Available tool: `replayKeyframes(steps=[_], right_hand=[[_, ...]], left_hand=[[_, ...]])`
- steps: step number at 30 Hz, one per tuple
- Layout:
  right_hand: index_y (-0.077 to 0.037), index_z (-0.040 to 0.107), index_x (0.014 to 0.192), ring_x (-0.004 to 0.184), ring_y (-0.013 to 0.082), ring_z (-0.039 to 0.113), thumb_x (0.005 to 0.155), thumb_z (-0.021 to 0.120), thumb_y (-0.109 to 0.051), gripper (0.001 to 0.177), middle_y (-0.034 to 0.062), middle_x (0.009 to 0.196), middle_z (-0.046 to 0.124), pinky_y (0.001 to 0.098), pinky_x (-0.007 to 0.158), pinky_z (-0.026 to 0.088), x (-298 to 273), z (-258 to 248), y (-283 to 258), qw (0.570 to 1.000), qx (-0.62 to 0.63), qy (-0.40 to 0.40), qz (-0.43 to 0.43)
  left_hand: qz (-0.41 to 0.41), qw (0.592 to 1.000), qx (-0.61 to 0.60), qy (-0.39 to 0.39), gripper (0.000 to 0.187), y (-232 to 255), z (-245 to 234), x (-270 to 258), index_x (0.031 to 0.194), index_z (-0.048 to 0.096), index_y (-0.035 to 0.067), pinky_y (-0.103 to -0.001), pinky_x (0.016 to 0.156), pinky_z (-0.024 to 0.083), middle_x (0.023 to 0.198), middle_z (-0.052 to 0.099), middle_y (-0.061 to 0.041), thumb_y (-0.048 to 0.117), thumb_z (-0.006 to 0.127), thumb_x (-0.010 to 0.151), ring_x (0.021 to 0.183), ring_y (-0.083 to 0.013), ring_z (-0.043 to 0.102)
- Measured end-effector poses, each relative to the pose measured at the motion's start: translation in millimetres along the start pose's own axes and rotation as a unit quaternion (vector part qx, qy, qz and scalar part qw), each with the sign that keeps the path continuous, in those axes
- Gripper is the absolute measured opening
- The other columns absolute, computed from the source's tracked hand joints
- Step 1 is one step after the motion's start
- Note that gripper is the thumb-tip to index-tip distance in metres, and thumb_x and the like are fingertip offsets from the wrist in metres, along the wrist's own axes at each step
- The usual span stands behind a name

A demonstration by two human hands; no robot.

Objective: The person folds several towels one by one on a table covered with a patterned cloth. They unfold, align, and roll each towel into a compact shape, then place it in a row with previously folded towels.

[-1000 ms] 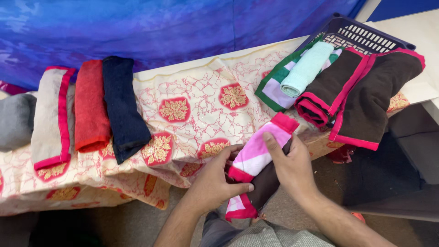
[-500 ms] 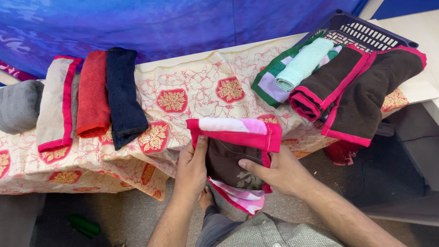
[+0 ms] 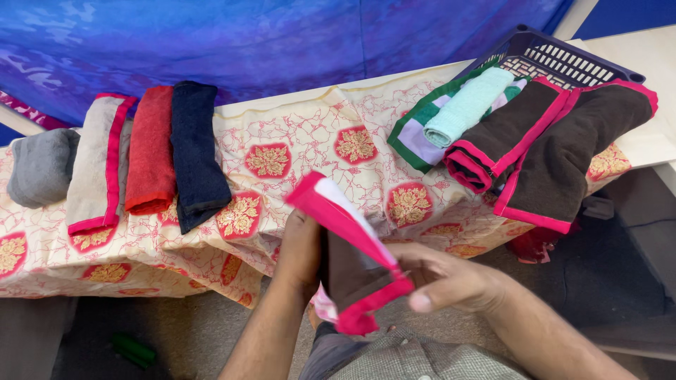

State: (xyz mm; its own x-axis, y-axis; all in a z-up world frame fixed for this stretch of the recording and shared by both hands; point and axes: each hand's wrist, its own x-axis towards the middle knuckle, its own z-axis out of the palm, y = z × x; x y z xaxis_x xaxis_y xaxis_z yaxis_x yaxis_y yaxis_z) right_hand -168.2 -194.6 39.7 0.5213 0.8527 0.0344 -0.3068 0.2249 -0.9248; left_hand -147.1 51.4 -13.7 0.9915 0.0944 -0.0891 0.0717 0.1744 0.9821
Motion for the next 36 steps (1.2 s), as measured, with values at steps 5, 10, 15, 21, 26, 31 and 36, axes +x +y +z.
replayKeyframes(steps=[5, 10, 15, 21, 26, 31, 36], right_hand=[[0.003, 0.038, 0.155, 0.120, 0.0303, 0.065, 0.080, 0.082, -0.036, 0.095, 0.0221, 0.132, 0.061, 0.0415, 0.105, 0.056, 17, 2, -13, 0.977, -0.147, 0.155, 0.020], [0.006, 0.032, 0.156, 0.134, 0.0295, 0.053, 0.073, 0.087, -0.025, 0.105, 0.0208, 0.144, 0.054, 0.0453, 0.104, 0.045, 17, 1, -4, 0.843, -0.463, 0.243, -0.130], [0.001, 0.065, 0.129, 0.110, 0.0186, 0.073, 0.077, 0.081, -0.009, 0.056, 0.0089, 0.119, 0.077, 0.0363, 0.095, 0.060, 19, -3, 2, 0.956, -0.189, 0.226, 0.013], [-0.006, 0.077, 0.114, 0.075, 0.0121, 0.073, 0.080, 0.075, -0.007, 0.035, 0.0105, 0.088, 0.081, 0.0299, 0.071, 0.057, 21, 10, -9, 0.875, -0.415, 0.250, 0.009], [-0.007, 0.077, 0.099, 0.055, 0.0187, 0.067, 0.087, 0.078, -0.033, 0.030, 0.0163, 0.066, 0.073, 0.0362, 0.060, 0.052, 31, 15, -25, 0.780, -0.483, 0.367, 0.152], [-0.006, 0.078, 0.095, 0.059, 0.0115, 0.068, 0.086, 0.074, -0.036, 0.032, 0.0063, 0.068, 0.078, 0.0353, 0.058, 0.054, 39, 9, -28, 0.832, -0.414, 0.369, 0.003], [-0.007, 0.079, 0.094, 0.057, 0.0166, 0.066, 0.088, 0.072, -0.043, 0.037, 0.0124, 0.064, 0.074, 0.0374, 0.060, 0.052, 45, 2, -22, 0.796, -0.420, 0.422, 0.112]], left_hand=[[-0.035, 0.978, -0.139, -0.150, 0.039, -16, -18, 13, 0.129, 0.064, -0.003, -0.035, 0.096, 0.053, 0.119, 0.073, -0.012, 0.025, 0.057, 0.102, 0.110, -0.0195, 0.067], [-0.054, 0.947, -0.118, -0.293, 0.040, -71, 3, 42, 0.134, 0.060, -0.004, -0.038, 0.100, 0.053, 0.125, 0.070, -0.015, 0.022, 0.056, 0.104, 0.115, -0.0234, 0.066], [-0.029, 0.939, -0.139, -0.313, 0.041, -126, -20, 55, 0.139, 0.057, -0.005, -0.041, 0.104, 0.053, 0.131, 0.067, -0.018, 0.020, 0.055, 0.107, 0.120, -0.0274, 0.065], [-0.045, 0.933, -0.157, -0.320, 0.044, -112, -42, 44, 0.141, 0.054, -0.006, -0.044, 0.105, 0.052, 0.133, 0.067, -0.019, 0.023, 0.056, 0.108, 0.120, -0.0307, 0.064], [-0.191, 0.949, -0.241, -0.075, 0.059, -49, -21, -5, 0.136, 0.059, 0.000, -0.044, 0.102, 0.056, 0.125, 0.073, -0.013, 0.042, 0.057, 0.095, 0.115, -0.0280, 0.069], [-0.068, 0.923, -0.290, -0.244, 0.086, -22, -21, -38, 0.141, 0.054, -0.002, -0.039, 0.094, 0.049, 0.112, 0.067, -0.011, 0.067, 0.069, 0.091, 0.101, -0.0238, 0.062], [-0.024, 0.950, 0.024, -0.311, 0.078, -18, -7, -29, 0.136, 0.051, -0.004, -0.039, 0.097, 0.044, 0.118, 0.060, -0.014, 0.057, 0.073, 0.093, 0.109, -0.0243, 0.055]])
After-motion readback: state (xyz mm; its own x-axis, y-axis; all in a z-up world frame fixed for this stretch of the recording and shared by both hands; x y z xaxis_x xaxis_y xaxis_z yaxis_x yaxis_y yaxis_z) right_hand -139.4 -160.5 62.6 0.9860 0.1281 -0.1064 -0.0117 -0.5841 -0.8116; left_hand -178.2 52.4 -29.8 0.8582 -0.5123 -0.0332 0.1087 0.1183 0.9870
